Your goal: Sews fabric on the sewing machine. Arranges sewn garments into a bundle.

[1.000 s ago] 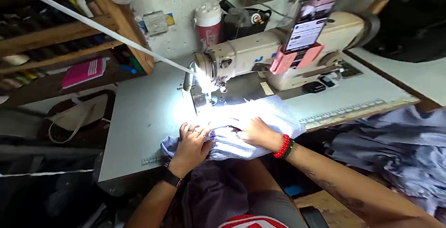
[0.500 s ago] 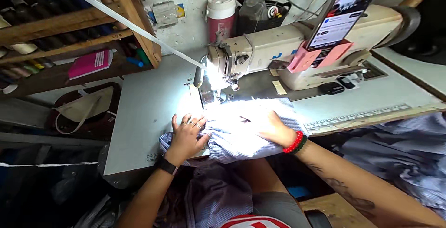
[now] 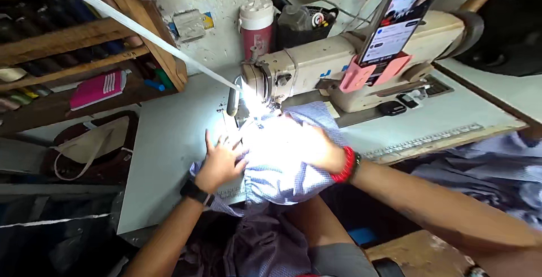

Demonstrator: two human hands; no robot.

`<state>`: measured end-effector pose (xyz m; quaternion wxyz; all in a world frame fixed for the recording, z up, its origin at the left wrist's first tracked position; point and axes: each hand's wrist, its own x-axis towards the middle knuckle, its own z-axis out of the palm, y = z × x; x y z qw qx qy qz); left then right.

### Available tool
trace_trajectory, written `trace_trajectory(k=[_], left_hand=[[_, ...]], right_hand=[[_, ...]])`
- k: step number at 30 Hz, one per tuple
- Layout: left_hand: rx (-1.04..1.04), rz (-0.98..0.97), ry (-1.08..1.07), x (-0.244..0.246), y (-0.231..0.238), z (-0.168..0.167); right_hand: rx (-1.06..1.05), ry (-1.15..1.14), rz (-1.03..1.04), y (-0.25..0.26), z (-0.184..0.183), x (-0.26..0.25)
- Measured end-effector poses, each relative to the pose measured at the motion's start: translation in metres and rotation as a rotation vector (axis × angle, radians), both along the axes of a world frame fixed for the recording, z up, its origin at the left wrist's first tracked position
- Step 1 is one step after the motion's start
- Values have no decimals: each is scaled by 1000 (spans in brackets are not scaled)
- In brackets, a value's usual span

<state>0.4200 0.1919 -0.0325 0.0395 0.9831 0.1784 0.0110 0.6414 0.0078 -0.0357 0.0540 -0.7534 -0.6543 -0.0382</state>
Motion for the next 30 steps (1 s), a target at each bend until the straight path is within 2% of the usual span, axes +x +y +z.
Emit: trace_trajectory(k=[1,3,5,6,8,10,12,14,15,16,18,19,21,22,23,25,26,28,29,30], left_hand=[[-28,13,11,1,1,3],[-101,1,-73,2,7,-5],[-100,-126,-210,1,6,-20],[-99,-190,-219,1,3,-21],[-154,-200,-141,-1,-2,-17],[-173,-138,-165,-2,2,-22],[-130,-164,-214,-2,3,-29],[-126,-228,-200,-1,-2,-22],[-154,-213,-145,-1,-3,-16],[-177,-184,-133,0,-2,-15],[-170,-158,-151,1,1,-20],[-161,-188,-171,0,-1,-22],[-164,-248,-130,-2,-10,-16],[-177,-246,-90,-3,-10,-13],[-180,-225,-107,-3,-6,-16],[-151,-188,-157,-1,2,-26],[-140,-204,-161,-1,1,-28],[-146,-260,-143,-3,-7,-22],[-163,-249,-104,-3,-9,-17],[-168,-221,-111,-3,-7,-18]], right_hand=[[51,16,17,-5,-4,5],[-29,104,-34,-9,-16,21],[-18,146,-148,-9,-23,25],[43,133,-129,-15,-21,20],[145,80,-43,-26,-19,11],[5,259,-118,-27,-14,19],[2,323,-201,-22,-15,33],[165,297,-88,-30,-14,25],[210,211,-3,-31,-16,23],[148,196,16,-34,-15,23],[-50,314,-121,-36,-6,27],[-40,303,-129,-38,-7,26],[188,189,22,-47,-15,14],[236,118,77,-47,-19,12],[174,134,65,-47,-19,15],[-66,288,-110,-43,-10,24],[-104,322,-162,-43,-10,24],[97,312,-65,-56,-17,9],[220,197,41,-57,-24,5],[239,154,105,-58,-28,7]])
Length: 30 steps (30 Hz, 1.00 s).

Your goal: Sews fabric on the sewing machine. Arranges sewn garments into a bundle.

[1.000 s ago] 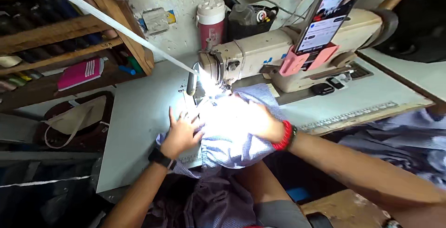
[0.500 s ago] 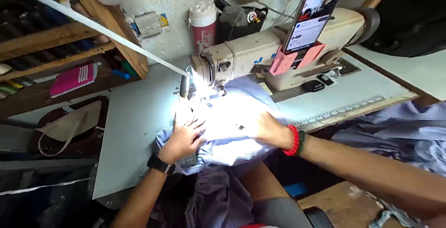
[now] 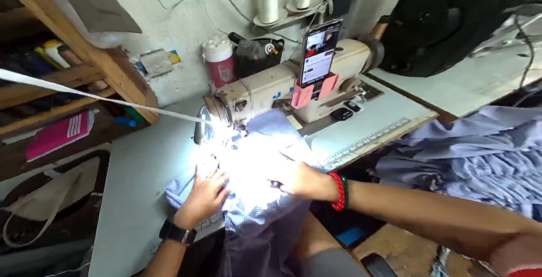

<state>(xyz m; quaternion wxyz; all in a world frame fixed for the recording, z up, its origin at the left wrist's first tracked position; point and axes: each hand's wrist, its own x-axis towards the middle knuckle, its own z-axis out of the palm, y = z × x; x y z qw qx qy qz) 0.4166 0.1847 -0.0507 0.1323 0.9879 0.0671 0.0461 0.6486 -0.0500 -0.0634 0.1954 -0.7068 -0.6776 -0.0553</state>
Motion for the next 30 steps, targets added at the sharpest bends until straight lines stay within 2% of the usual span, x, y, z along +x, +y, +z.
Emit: trace_trajectory(k=[3,4,6,7,10,13,14,17,20,21,24,27,30], left_hand=[[8,-7,-105,0,2,-8],[-5,-52,-142,-1,-3,-7],[-60,-85,-59,-6,-9,1],[-73,-61,-40,-8,-8,-2],[-21,-14,-2,-13,-7,-10],[-14,-30,38,-11,-14,2],[-23,9,70,-9,-12,2],[10,61,61,-6,-5,-5],[-29,-8,48,-7,-9,5],[-46,11,53,-7,-7,7],[-32,21,9,-7,-3,-5],[-44,-33,46,-9,-13,7],[-27,55,70,-12,-5,0]], right_hand=[[-329,189,-118,-2,14,9],[-291,219,-119,-5,16,6],[-69,90,-22,-9,4,0],[-87,51,0,-11,2,3],[-360,133,-153,-10,12,14],[-57,7,-23,-10,0,7],[-53,28,-12,-9,-2,11],[-314,140,-161,-7,9,24],[-22,-14,0,-13,-1,9],[-47,-7,19,-12,-1,11],[-294,75,-75,-11,7,21],[-12,-36,61,-14,1,8],[-234,72,-61,-11,7,15]])
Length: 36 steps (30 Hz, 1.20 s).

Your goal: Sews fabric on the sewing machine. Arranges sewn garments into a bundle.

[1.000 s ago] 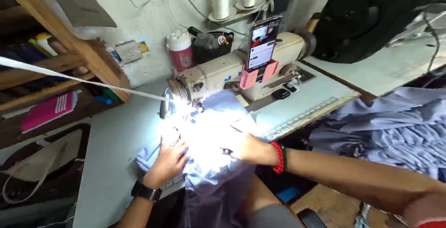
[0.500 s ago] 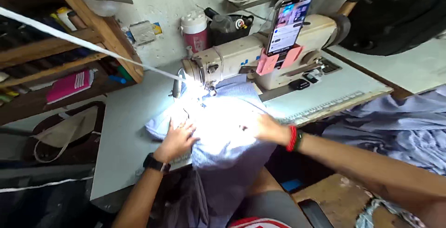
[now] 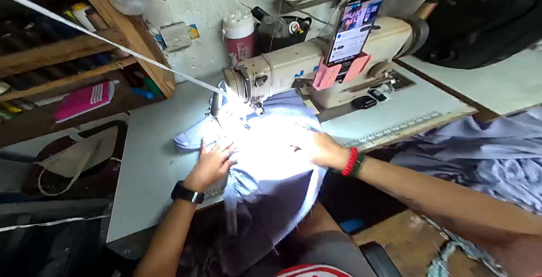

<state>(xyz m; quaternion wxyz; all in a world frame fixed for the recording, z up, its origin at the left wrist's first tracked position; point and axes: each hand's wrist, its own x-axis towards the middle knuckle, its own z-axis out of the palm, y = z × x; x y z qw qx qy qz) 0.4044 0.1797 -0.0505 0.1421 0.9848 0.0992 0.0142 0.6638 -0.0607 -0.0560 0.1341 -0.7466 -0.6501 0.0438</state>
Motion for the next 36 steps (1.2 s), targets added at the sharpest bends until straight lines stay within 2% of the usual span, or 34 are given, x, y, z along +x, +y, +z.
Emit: trace_trajectory(k=[1,3,4,7,10,12,14,16,18,20,21,23,26,31,34,36], left_hand=[[38,-21,-35,-1,-1,-3],[64,-79,-78,-1,-6,2],[55,-64,-44,-3,-6,3],[43,48,23,5,17,1],[-1,97,13,27,42,2],[-31,139,14,34,44,6],[13,237,21,27,14,18],[38,296,34,9,-35,34],[-8,277,14,-22,-62,34],[-223,315,30,-48,-56,26],[-335,337,15,-58,-48,22],[-522,386,-60,-67,-39,20],[-630,476,-102,-66,-40,21],[-642,488,-130,-68,-44,16],[-583,460,-89,-78,-41,16],[-482,464,-48,-95,-30,24]], right_hand=[[-30,29,-30,-2,1,0],[152,-33,44,-2,-4,-4],[165,-69,78,-3,-7,-5],[-22,18,62,12,3,27],[-54,18,49,43,11,66],[-93,-14,-39,57,17,60],[-135,82,-197,56,22,26],[4,107,-153,31,28,-12],[267,-43,-88,7,36,-27],[552,-120,-183,-10,67,-7],[625,-123,-286,-16,87,11],[697,-101,-477,-24,121,47],[798,-158,-590,-22,135,83],[740,-212,-640,-12,135,100],[709,-214,-665,-9,136,102],[768,-191,-637,-15,138,91]])
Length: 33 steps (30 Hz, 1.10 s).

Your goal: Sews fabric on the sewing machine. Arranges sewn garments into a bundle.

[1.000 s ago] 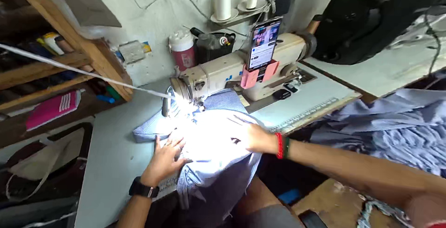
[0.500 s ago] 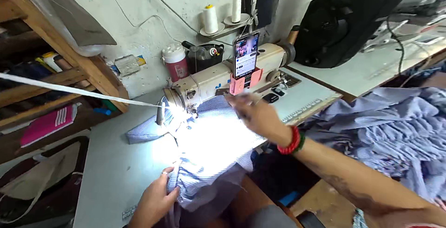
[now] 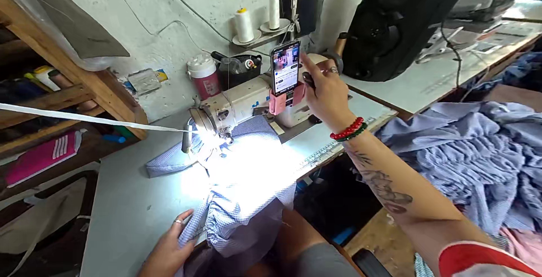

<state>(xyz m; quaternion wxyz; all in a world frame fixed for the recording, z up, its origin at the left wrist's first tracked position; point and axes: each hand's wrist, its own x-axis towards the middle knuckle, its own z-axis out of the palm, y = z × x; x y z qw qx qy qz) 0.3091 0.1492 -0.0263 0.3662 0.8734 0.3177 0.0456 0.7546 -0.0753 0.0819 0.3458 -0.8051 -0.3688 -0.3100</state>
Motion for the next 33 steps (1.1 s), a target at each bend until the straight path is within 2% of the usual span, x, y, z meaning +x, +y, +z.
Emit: trace_trajectory(k=[3,4,6,8,10,12,15,20,23,25,28,30,33], left_hand=[[360,158,16,-21,28,19],[437,136,6,-19,31,28],[469,-65,-97,11,31,30],[450,-257,-227,59,31,10],[450,-362,-178,92,39,-10],[454,-350,-83,106,53,-20],[518,-255,-66,107,68,-23],[601,-323,4,99,48,-17],[542,-293,39,103,55,-16],[549,-281,48,110,63,-16],[638,-428,-36,107,50,-21],[569,-526,-5,101,36,-17],[469,-411,23,98,44,-17]], right_hand=[[50,-17,127,-8,-4,-40],[34,-13,197,-4,-13,-59],[-58,37,360,13,-43,-98],[-241,98,483,34,-80,-126],[-408,146,505,50,-109,-143],[-555,221,495,52,-126,-144],[-591,179,464,43,-147,-122],[-565,114,527,27,-156,-91],[-731,234,568,41,-141,-59],[-777,235,556,56,-137,-42],[-688,196,519,53,-132,-72],[-634,135,542,42,-130,-106],[-700,231,493,38,-145,-99]])
